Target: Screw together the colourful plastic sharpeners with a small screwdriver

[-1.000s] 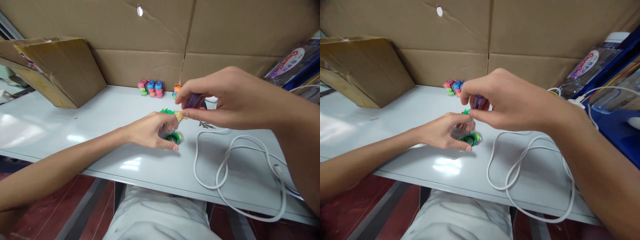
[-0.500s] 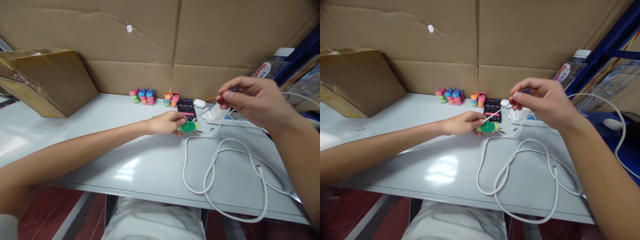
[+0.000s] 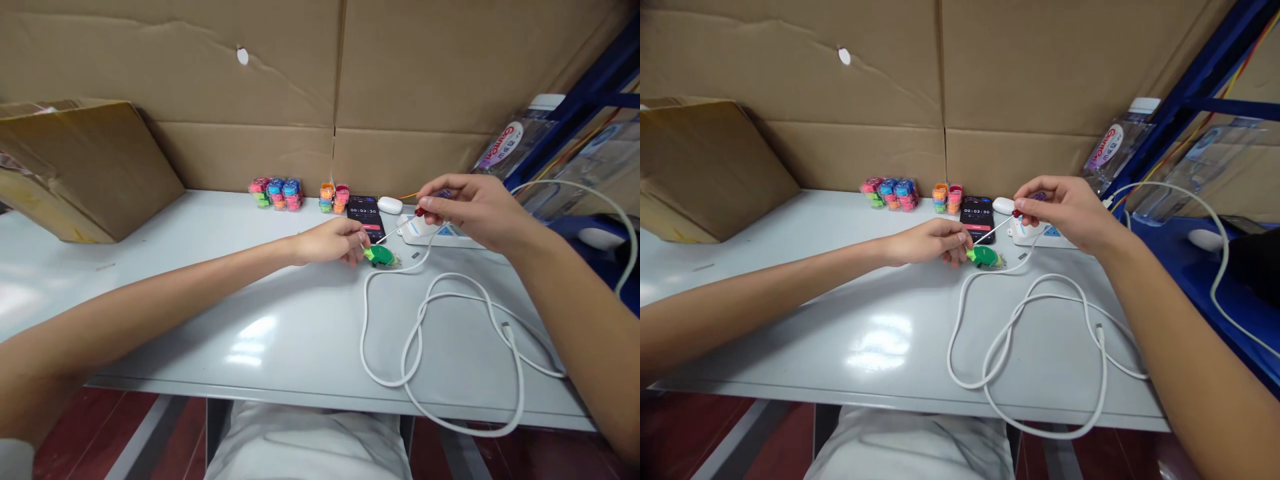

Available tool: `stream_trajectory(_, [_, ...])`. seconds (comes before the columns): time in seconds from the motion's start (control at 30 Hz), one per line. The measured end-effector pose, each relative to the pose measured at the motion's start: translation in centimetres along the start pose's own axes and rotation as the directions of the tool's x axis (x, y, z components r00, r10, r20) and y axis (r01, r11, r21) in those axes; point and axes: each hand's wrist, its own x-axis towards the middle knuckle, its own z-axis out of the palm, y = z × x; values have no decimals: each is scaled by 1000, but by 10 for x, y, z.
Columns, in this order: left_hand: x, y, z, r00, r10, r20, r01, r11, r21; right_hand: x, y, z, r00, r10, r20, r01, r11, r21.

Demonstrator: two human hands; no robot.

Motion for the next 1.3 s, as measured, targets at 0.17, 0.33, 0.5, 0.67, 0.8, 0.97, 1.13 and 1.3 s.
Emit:
stream_trajectory(0.17, [5, 3, 6, 1000, 21, -11, -21, 1000, 21, -2, -4, 1, 1000, -15, -24, 14, 1000, -28])
stream_trajectory(0.33, [10, 6, 9, 999, 40, -36, -37, 995, 90, -5, -9, -6, 998, -48, -48, 45, 997, -66])
stream_trajectory(0.5, [6, 11, 12, 991, 120, -66, -87, 921, 380, -11, -17, -14, 998, -25, -63, 15, 987, -161])
stream_trajectory(0.67, [0, 14, 17, 991, 132, -33, -95, 843, 529, -13, -16, -3, 987, 64, 145, 16, 870, -493])
stream_trajectory(0.8, [-3, 13, 14, 985, 167, -42, -122, 848, 516, -12, -6, 18, 908, 188, 373, 153, 682, -715])
stream_trajectory(0.97, [-17, 12, 6, 981, 177, -80, -122, 882, 454, -12, 0, 32, 868, 241, 435, 222, 594, -773])
stream_trajectory(1.13, [-46, 10, 0, 986, 138, -96, -96, 929, 357, -14, -9, 22, 911, 177, 372, 122, 746, -654])
stream_trajectory(1.3, [-74, 14, -2, 990, 52, -130, -45, 997, 59, -18, -5, 22, 880, 137, 456, -35, 974, -225])
